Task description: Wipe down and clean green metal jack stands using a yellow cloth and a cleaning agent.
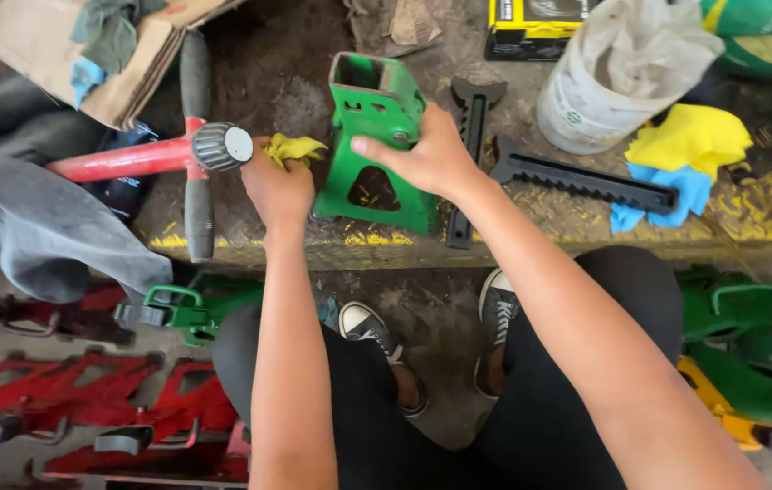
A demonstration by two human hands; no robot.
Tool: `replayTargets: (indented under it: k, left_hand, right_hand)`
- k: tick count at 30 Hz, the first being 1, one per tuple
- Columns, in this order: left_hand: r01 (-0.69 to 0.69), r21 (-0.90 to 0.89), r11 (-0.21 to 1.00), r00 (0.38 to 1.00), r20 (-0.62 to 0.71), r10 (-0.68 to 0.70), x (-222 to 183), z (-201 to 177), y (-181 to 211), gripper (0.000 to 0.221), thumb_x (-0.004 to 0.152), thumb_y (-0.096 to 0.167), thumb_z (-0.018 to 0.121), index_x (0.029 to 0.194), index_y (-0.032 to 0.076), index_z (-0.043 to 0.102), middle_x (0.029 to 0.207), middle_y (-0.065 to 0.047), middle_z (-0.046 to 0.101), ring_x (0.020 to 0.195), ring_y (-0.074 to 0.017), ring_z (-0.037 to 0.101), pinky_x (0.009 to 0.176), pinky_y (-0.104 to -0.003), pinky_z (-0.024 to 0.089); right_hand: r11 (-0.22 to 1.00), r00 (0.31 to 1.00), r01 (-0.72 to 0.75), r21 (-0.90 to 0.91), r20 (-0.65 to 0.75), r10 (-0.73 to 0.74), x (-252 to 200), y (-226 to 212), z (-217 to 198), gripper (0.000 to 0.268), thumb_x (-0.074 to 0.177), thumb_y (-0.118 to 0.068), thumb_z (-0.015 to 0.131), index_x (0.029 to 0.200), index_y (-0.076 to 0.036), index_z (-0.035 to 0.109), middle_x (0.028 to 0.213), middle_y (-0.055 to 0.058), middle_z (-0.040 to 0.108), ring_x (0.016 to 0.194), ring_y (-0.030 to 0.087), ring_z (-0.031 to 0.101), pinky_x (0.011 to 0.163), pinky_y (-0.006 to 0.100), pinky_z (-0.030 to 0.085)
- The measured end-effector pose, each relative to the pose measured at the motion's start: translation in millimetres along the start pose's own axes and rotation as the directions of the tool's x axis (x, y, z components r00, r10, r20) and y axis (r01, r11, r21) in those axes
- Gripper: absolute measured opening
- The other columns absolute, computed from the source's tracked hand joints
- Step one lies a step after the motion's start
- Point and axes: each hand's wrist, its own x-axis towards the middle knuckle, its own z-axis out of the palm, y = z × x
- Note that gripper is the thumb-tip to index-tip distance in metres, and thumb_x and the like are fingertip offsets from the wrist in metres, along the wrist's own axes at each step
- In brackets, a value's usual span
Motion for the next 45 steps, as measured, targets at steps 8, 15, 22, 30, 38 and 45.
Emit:
replayTargets:
  k: [8,15,22,30,38,45]
  left_hand:
    - [0.215,-0.125,0.969,0.966,-0.116,-0.230,-18.5,41.0,-30.6,0.045,0.082,0.016,0.073,0.120,-0.004,0.059,0.113,-0.028,0.067,0.110,-0.0442,0.065,0.098,-0.051,0.051]
    - [0.253,0.089,0.963,0.967,0.003,-0.254,-57.3,15.3,29.1,0.078,0.096,0.040,0.062,0.148,-0.013,0.038,0.155,-0.042,0.027,0.147,-0.0599,0.018,0.120,-0.058,0.019]
    - [-0.104,-0.055,0.993,0.988,0.109,0.109,-87.7,-28.9,86.3,0.071,0.103,0.038,0.058,0.149,-0.012,0.040,0.159,-0.041,0.027,0.152,-0.0564,0.019,0.126,-0.057,0.020]
    - [-0.115,-0.278,0.954,0.909,0.358,0.214,-77.7,-103.0,151.6,0.075,0.095,0.042,0.066,0.145,-0.010,0.045,0.150,-0.037,0.045,0.146,-0.0469,0.038,0.122,-0.047,0.030]
    - [0.330,-0.338,0.882,0.887,0.432,-0.166,18.5,-56.6,134.8,0.107,0.091,0.068,0.058,0.154,-0.012,0.024,0.159,-0.031,0.033,0.152,-0.0356,0.031,0.122,-0.038,0.024]
    - [0.582,-0.382,0.718,0.804,0.403,-0.437,4.3,-8.2,130.9,0.107,0.090,0.080,0.033,0.152,-0.008,0.036,0.148,-0.032,0.048,0.143,-0.0394,0.043,0.119,-0.041,0.030]
  right_hand:
    - [0.804,0.888,-0.222,-0.552,0.226,0.400,-39.4,-56.8,-75.3,0.119,0.071,-0.058,0.083,0.158,-0.006,0.021,0.160,0.022,0.032,0.146,0.034,0.034,0.118,0.044,0.030]
    - [0.742,0.882,-0.335,-0.580,0.084,0.464,-111.3,-74.5,-131.2,0.095,0.081,-0.058,0.073,0.155,-0.009,0.040,0.147,0.021,0.054,0.131,0.036,0.055,0.109,0.045,0.044]
    - [0.656,0.824,-0.260,-0.709,0.192,0.534,-188.0,-0.8,-158.0,0.087,0.086,-0.061,0.072,0.148,-0.003,0.050,0.138,0.022,0.063,0.127,0.036,0.062,0.107,0.043,0.049]
    - [0.822,0.705,-0.504,-0.264,0.424,0.569,-155.8,0.7,-152.8,0.063,0.090,-0.043,0.067,0.140,-0.008,0.055,0.123,0.013,0.071,0.102,0.024,0.075,0.087,0.039,0.057]
    - [0.848,0.937,-0.200,-0.491,0.158,0.312,-60.5,59.7,-116.5,0.054,0.088,-0.042,0.072,0.126,-0.004,0.068,0.104,0.016,0.079,0.096,0.028,0.075,0.088,0.041,0.057]
    - [0.550,0.860,-0.389,-0.739,-0.078,0.504,-2.8,103.2,-76.2,0.086,0.086,-0.070,0.069,0.124,0.006,0.059,0.112,0.029,0.070,0.106,0.046,0.067,0.088,0.053,0.054]
